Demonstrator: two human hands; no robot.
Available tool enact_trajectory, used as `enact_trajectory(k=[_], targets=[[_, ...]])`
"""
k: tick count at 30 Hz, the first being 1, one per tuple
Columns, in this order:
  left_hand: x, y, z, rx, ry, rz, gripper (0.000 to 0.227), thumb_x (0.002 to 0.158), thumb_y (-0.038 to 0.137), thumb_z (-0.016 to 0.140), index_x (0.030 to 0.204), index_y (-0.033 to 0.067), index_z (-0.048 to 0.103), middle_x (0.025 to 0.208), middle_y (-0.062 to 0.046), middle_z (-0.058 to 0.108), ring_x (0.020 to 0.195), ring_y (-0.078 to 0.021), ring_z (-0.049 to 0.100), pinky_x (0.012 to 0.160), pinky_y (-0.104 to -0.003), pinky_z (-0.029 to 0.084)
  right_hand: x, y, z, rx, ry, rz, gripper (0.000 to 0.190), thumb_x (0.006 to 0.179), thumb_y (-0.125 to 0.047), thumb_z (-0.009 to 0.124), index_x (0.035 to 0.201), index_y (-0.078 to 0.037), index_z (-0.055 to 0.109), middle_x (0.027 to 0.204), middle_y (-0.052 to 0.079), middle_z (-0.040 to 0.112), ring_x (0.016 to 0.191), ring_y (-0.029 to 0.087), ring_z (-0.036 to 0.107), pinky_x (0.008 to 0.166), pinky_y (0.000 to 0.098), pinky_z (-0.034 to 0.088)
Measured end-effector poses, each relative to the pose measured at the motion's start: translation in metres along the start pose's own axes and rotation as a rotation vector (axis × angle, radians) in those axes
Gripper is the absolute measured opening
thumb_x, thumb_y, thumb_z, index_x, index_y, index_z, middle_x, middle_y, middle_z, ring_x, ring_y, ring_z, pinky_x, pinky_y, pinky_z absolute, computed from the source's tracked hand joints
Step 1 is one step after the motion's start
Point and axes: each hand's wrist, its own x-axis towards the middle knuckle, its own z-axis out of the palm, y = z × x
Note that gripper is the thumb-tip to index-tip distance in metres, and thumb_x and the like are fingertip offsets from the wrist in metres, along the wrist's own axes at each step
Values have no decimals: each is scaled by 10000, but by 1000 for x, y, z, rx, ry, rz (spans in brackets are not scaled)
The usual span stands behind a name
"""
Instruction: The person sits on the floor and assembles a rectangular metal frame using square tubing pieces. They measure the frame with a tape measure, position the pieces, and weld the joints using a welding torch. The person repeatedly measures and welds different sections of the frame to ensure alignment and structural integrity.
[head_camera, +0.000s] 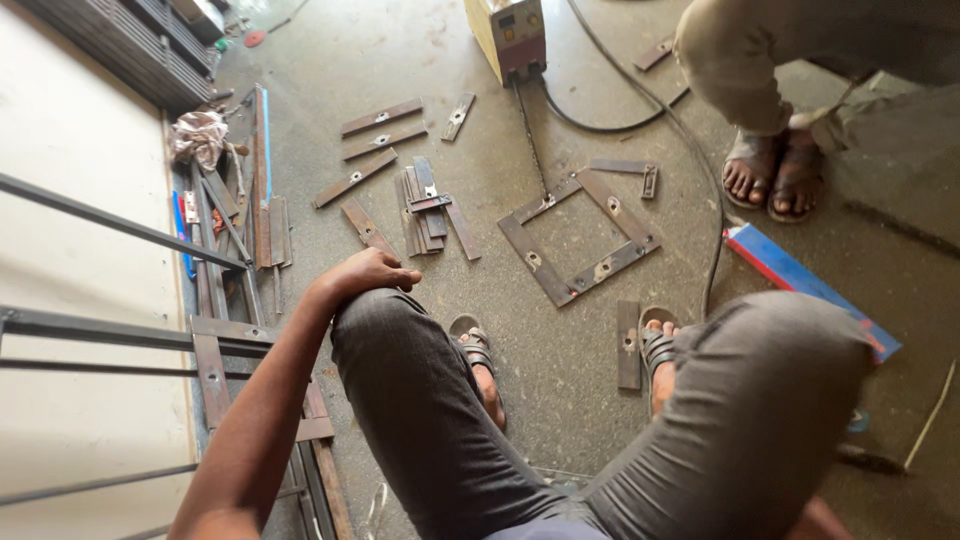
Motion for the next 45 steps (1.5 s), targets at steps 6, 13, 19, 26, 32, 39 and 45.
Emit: enact_trajectory(k=[6,13,19,26,32,39,45], targets=[[-1,-15,-2,24,-58,-43,504,862,507,695,1000,38,819,950,-158,803,857,-280,754,853,-411,572,9,-8,9,-70,-95,24,650,808,-375,831,1329,-84,575,1317,241,587,1189,437,589,997,585,470],[4,-23,16,230,-192,1,291,913,324,666,889,46,749,858,-176,789,798,-315,753,761,-443,574,32,5,37,-153,-251,64,680,774,-400,845,1310,-87,567,1298,249,583,1170,444,591,970,590,479],[15,-19,65,318,-267,30,292,887,348,711,909,56,699,881,-207,724,866,-400,706,761,-495,559,28,27,62,-260,-383,127,706,745,-421,857,1293,-89,561,1282,256,580,1154,450,593,946,594,487],[80,27,181,40,-351,76,328,914,392,701,946,70,650,906,-217,706,881,-416,693,762,-506,546,13,46,84,-263,-553,170,600,798,-496,825,1252,-157,629,1227,184,608,1197,409,611,938,572,518],[112,93,275,-200,-402,232,317,986,337,661,945,34,578,948,-207,675,924,-399,667,808,-525,518,30,46,85,-241,-658,280,539,959,-527,781,1142,-36,655,1012,206,723,885,383,698,738,527,564],[122,156,320,-617,-156,205,365,965,325,688,1175,27,674,1096,-190,725,1015,-347,711,872,-448,561,72,-45,79,351,-417,227,393,932,-253,802,1228,-21,687,1080,139,730,951,241,710,821,385,569],[129,147,321,-672,-124,96,268,933,253,680,1113,61,727,1045,-153,780,960,-284,770,833,-383,589,80,-56,99,287,-345,297,383,891,-227,794,1196,-23,685,1026,164,757,913,249,738,794,393,573]])
